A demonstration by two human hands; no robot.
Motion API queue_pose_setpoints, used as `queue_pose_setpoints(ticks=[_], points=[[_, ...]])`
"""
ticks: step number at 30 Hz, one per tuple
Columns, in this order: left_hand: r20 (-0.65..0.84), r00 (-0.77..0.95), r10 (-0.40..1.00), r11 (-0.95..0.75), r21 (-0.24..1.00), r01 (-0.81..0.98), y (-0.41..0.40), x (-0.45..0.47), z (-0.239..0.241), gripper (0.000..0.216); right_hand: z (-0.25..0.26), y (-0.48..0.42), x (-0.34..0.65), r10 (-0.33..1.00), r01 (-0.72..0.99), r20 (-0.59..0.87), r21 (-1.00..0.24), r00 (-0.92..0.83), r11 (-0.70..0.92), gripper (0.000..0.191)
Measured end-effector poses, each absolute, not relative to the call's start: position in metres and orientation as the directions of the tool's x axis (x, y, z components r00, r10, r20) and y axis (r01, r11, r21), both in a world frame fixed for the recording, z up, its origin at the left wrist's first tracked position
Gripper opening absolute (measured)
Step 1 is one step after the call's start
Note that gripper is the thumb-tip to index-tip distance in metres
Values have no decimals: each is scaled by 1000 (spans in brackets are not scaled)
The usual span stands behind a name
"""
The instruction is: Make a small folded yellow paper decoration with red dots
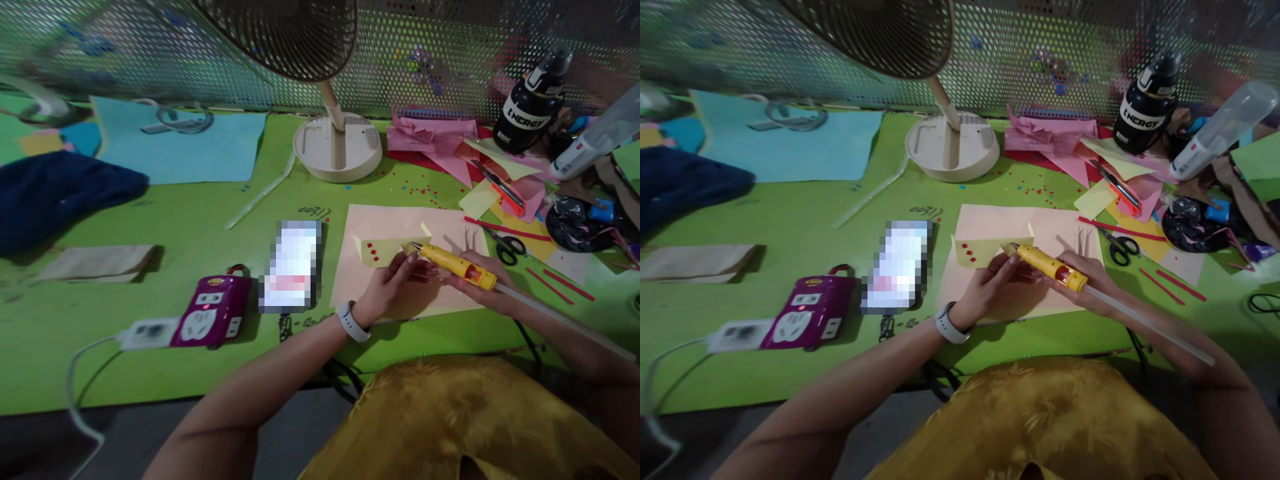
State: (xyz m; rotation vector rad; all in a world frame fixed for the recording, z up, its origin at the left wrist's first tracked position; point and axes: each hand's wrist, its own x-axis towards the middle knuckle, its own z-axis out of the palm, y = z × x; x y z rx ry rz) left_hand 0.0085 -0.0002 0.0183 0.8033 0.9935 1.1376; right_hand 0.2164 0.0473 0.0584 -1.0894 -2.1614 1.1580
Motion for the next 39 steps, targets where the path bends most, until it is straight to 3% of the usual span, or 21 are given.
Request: queue_pose_setpoints(ticks=[8,19,26,32,39], points=[[-213,113,971,239,913,-332,0,9,19,46,55,47,217,814,414,120,-813,-569,410,24],[-224,97,970,243,919,-309,0,9,18,51,46,48,216,792,414,162,-781,-589,468,23],[-193,94,977,212,929,-303,1,8,17,51,57,47,215,792,448,106,-776,-601,444,29],[-191,93,977,210,935,-284,1,8,14,49,50,47,215,776,363,210,-791,-595,493,25],[-181,109,977,206,933,-295,0,8,9,47,38,47,219,783,377,198,-790,-590,484,24]])
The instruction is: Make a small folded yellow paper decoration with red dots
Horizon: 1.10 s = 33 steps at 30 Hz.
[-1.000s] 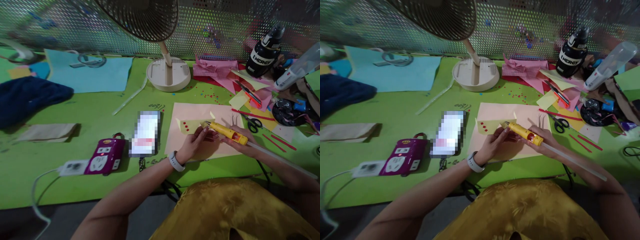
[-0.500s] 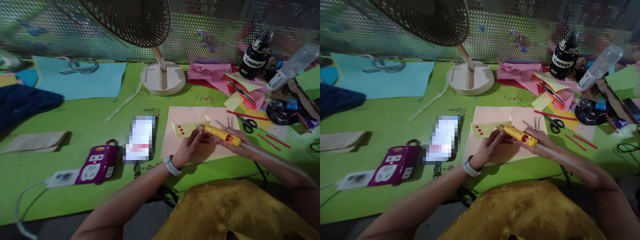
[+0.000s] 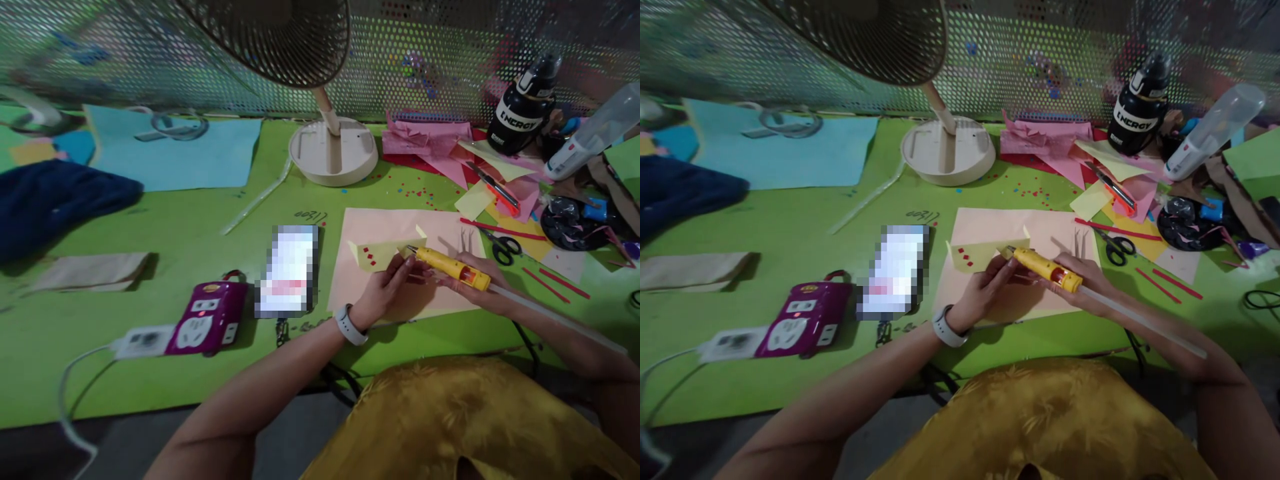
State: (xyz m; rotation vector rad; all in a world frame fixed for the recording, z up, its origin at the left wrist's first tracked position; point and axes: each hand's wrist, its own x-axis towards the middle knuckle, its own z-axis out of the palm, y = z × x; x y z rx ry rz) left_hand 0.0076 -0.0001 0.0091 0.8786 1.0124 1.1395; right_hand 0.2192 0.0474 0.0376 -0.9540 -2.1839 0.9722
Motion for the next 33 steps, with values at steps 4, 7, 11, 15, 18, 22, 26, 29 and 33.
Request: queue_pose_setpoints(ticks=[4,7,11,15,18,22,26,29,33], points=[[-176,110,978,200,940,-277,-1,7,8,45,37,47,219,783,383,188,-790,-592,479,26],[-163,116,980,188,946,-265,-1,7,6,45,38,46,219,788,398,191,-780,-585,484,27],[-168,111,980,191,949,-250,-1,8,5,46,41,46,218,790,402,192,-776,-583,486,27],[-154,104,983,175,954,-244,0,8,8,45,43,47,218,792,398,207,-775,-575,491,26],[-148,113,982,172,957,-234,0,8,11,43,43,46,217,797,395,213,-778,-565,488,27],[-150,121,981,175,958,-228,0,8,12,40,43,47,217,792,392,229,-770,-567,503,27],[-146,114,983,170,958,-233,0,7,10,41,44,47,217,794,428,186,-759,-578,490,28],[-144,117,983,167,961,-220,0,7,10,43,46,47,218,803,446,150,-766,-576,463,31],[-158,105,982,178,960,-216,0,8,11,44,47,46,217,810,439,157,-774,-565,457,32]])
